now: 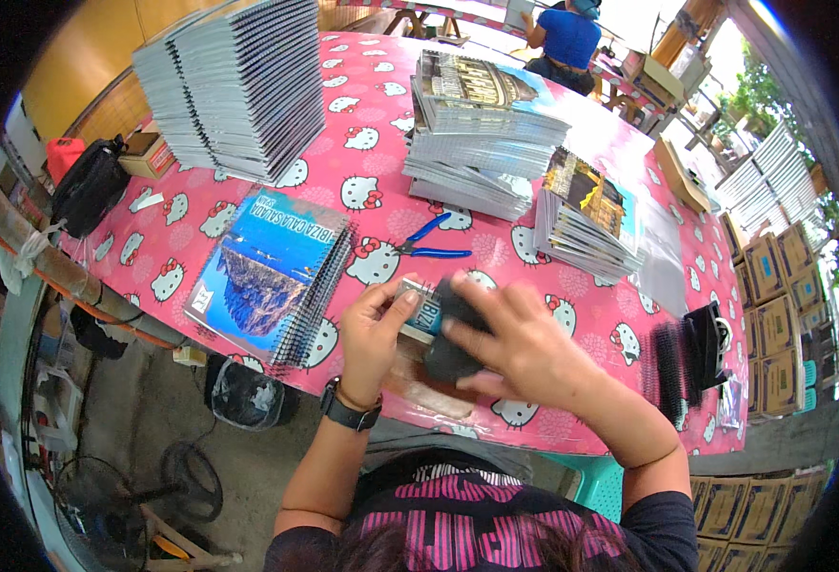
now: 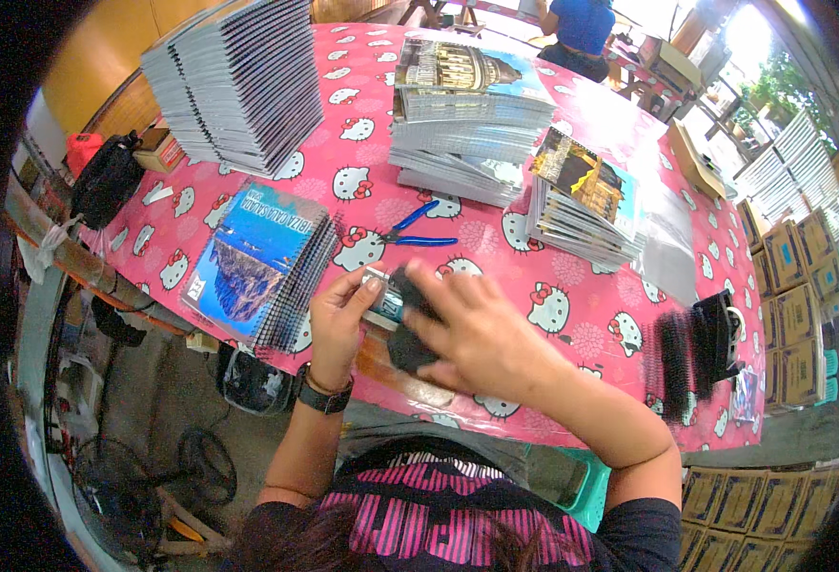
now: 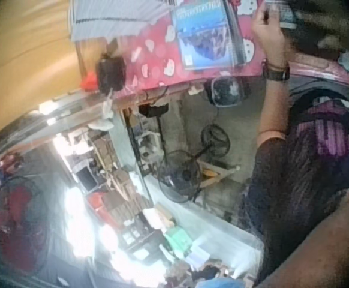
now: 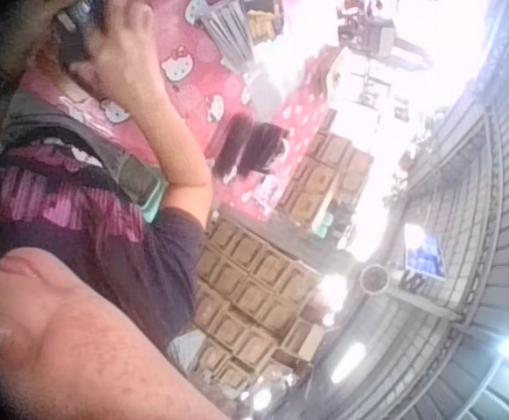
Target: The person manually threads a wire spiral through pre-punched notebook pages and covers, using a handheld tool to help secure the binding before setting the notebook aside.
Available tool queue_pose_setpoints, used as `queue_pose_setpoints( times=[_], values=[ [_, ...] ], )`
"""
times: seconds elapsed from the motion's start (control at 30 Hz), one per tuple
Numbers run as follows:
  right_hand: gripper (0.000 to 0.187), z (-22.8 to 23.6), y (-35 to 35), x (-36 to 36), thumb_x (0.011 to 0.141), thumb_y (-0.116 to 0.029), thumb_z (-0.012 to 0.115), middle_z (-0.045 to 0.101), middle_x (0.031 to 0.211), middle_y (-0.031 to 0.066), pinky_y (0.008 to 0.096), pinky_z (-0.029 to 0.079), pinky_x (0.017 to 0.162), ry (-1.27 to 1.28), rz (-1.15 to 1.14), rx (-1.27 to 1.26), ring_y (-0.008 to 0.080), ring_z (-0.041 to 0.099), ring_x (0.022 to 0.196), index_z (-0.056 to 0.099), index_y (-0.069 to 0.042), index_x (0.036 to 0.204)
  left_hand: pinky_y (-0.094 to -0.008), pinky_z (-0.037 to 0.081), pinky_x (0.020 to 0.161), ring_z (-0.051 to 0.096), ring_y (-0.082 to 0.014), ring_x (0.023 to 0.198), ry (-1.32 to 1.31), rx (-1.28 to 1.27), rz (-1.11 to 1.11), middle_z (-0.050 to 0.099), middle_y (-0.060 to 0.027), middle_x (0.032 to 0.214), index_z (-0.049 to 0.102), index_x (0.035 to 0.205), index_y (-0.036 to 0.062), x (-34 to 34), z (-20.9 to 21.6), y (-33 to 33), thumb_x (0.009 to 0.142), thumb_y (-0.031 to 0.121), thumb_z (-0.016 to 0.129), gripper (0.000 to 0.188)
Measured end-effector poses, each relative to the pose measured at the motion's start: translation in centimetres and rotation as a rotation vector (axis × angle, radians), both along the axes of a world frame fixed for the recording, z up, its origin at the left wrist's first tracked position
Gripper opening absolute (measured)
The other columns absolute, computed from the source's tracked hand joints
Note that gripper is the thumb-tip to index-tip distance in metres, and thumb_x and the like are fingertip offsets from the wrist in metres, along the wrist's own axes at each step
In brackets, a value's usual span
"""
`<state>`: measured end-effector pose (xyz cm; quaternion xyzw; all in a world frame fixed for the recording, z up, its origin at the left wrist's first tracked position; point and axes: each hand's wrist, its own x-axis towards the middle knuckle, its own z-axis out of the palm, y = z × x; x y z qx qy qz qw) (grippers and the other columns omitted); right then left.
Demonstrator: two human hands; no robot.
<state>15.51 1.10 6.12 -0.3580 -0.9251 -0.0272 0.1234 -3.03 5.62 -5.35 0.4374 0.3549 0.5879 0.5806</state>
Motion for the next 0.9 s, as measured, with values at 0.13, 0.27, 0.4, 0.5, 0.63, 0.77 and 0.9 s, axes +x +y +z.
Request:
queue_pose_setpoints(
  times=[0.13, 0.27, 0.4, 0.5, 0.63, 0.77, 0.9],
  values=[
    [0.061, 1.5, -0.3, 0.5, 0.061, -0.032, 0.079, 0.043, 0.136, 0.019, 0.0442, 0.042, 0.089, 0.135, -0.051, 0.017, 0.0335, 0.049, 0.1, 0.061, -0.009, 0.115, -0.0217, 0.044, 0.074, 0.056, -0.0083, 0.083, 0.043, 0.026, 0.012, 0.059, -0.0022, 0.09, 0.064, 0.113, -0.0031, -0.4, -0.5, -0.3, 0.089, 0.008, 0.063, 0.026],
    [0.063, 0.5, -1.2, 0.1, 0.062, -0.034, 0.079, 0.041, 0.137, 0.019, 0.0438, 0.041, 0.088, 0.012, 0.007, -0.086, 0.0339, 0.048, 0.1, 0.06, -0.011, 0.117, -0.0215, 0.044, 0.075, 0.055, -0.008, 0.083, 0.028, 0.028, -0.01, 0.059, -0.0016, 0.091, 0.064, 0.114, -0.0025, -0.4, -0.2, -0.3, 0.089, 0.007, 0.063, 0.027],
    [0.058, 1.4, 2.1, 2.5, 0.068, -0.035, 0.076, 0.053, 0.125, 0.0223, 0.0427, 0.041, 0.092, 0.361, -0.04, -0.193, 0.0352, 0.053, 0.105, 0.063, -0.004, 0.115, -0.0218, 0.044, 0.076, 0.054, -0.008, 0.082, -0.094, 0.036, -0.024, 0.06, -0.001, 0.093, 0.064, 0.115, -0.0014, -1.5, -0.5, -0.8, 0.087, 0.005, 0.064, 0.028],
    [0.057, -1.3, 4.4, 4.4, 0.082, -0.042, 0.068, 0.063, 0.113, 0.0151, 0.0358, 0.042, 0.093, 0.815, -0.075, -0.874, 0.0213, 0.057, 0.103, 0.061, 0.0, 0.12, -0.0216, 0.043, 0.078, 0.054, -0.0078, 0.084, -0.097, 0.051, -0.057, 0.06, 0.0002, 0.093, 0.061, 0.119, -0.0011, -1.3, -1.0, -0.9, 0.087, 0.006, 0.063, 0.033],
    [0.056, -5.4, 4.7, 3.7, 0.088, -0.041, 0.061, 0.064, 0.109, 0.0108, 0.0304, 0.047, 0.082, 0.899, -0.029, -1.134, 0.0159, 0.058, 0.093, 0.059, 0.005, 0.12, -0.0208, 0.041, 0.076, 0.052, -0.0073, 0.083, 0.012, 0.108, -0.058, 0.059, 0.0005, 0.091, 0.062, 0.119, 0.0014, -1.6, -0.9, -0.7, 0.088, 0.007, 0.063, 0.032],
    [0.052, -6.2, 5.9, 3.7, 0.089, -0.037, 0.06, 0.064, 0.108, 0.0115, 0.0305, 0.046, 0.083, 0.828, -0.174, -0.94, 0.016, 0.058, 0.093, 0.058, 0.006, 0.119, -0.0216, 0.041, 0.075, 0.052, -0.0075, 0.083, 0.076, 0.168, -0.048, 0.059, 0.0004, 0.091, 0.062, 0.12, 0.0029, -2.0, -0.9, -0.6, 0.089, 0.01, 0.063, 0.032],
    [0.05, -6.0, 6.0, 2.3, 0.086, -0.035, 0.064, 0.062, 0.117, 0.0158, 0.0339, 0.044, 0.092, 0.777, -0.114, -1.023, 0.0227, 0.058, 0.104, 0.06, 0.002, 0.118, -0.0217, 0.04, 0.078, 0.052, -0.0077, 0.085, 0.136, 0.152, -0.06, 0.057, 0.0009, 0.092, 0.061, 0.121, 0.0008, -2.7, -0.6, -0.7, 0.09, 0.011, 0.061, 0.032]
  ],
)
